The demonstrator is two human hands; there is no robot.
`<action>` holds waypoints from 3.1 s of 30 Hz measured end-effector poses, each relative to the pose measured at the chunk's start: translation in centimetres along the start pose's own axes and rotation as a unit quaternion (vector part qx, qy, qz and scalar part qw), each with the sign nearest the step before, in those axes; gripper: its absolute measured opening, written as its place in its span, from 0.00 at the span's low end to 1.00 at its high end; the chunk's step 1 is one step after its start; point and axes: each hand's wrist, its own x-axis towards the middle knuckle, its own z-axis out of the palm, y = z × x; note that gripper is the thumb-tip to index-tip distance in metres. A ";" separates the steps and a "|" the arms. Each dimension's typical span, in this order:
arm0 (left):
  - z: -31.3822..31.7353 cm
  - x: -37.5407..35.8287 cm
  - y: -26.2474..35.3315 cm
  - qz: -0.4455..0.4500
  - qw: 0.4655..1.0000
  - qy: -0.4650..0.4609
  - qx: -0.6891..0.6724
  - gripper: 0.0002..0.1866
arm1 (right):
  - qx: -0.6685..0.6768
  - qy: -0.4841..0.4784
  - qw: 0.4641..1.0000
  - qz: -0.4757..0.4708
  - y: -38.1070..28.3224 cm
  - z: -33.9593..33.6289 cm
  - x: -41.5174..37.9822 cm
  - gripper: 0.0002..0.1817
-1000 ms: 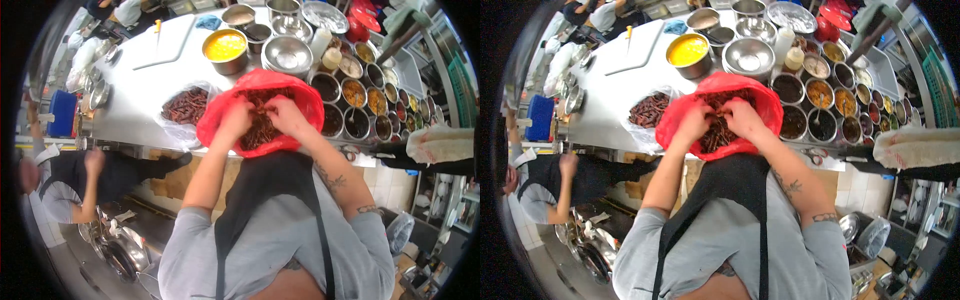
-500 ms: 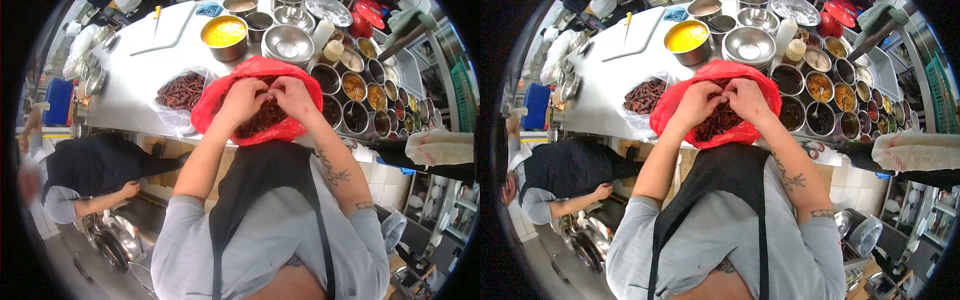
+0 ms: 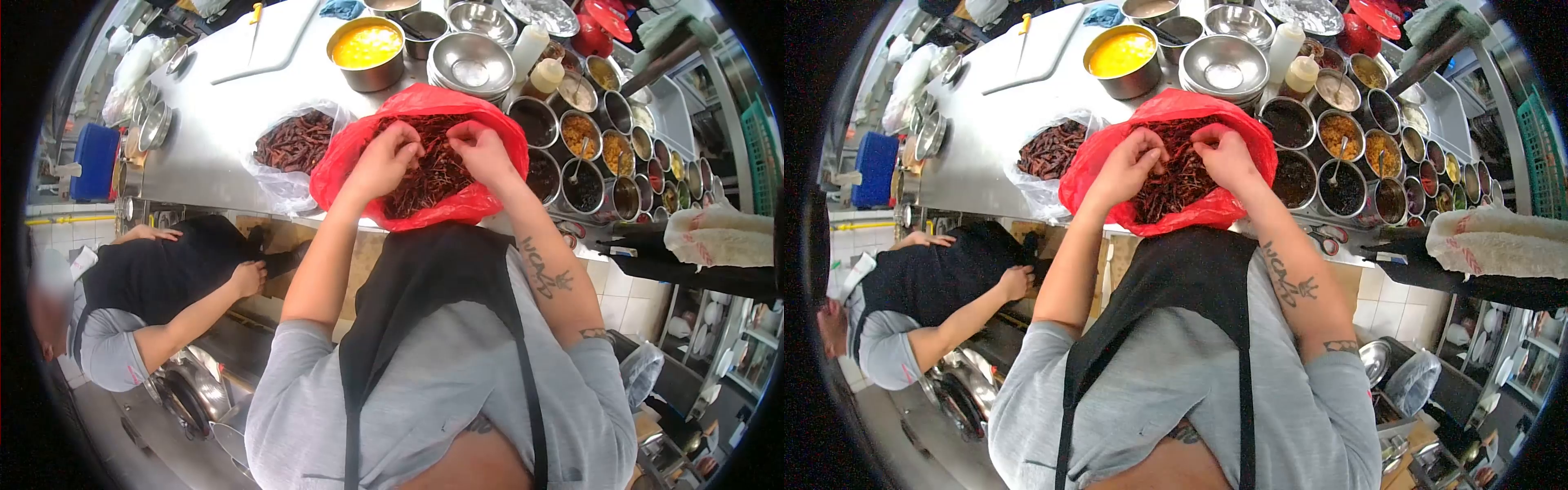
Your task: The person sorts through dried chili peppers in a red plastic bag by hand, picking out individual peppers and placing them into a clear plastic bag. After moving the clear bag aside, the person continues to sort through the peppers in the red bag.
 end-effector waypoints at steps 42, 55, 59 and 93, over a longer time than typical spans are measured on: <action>0.6 -1.0 0.3 -0.138 0.880 0.146 -0.431 0.09 | -0.261 -0.098 0.956 -0.085 -3.2 -0.6 -2.4 0.14; 2.6 2.4 -1.5 0.014 0.905 0.081 0.418 0.16 | -0.300 0.000 0.952 -0.053 -1.8 0.0 -1.4 0.13; 2.3 0.2 -0.5 -0.057 0.988 0.064 0.130 0.11 | -0.233 -0.009 0.972 -0.031 0.1 0.5 -1.0 0.13; 4.5 -5.0 -1.7 -0.118 0.822 0.070 -0.553 0.13 | -0.304 -0.104 0.935 -0.148 -3.2 -1.1 -1.6 0.21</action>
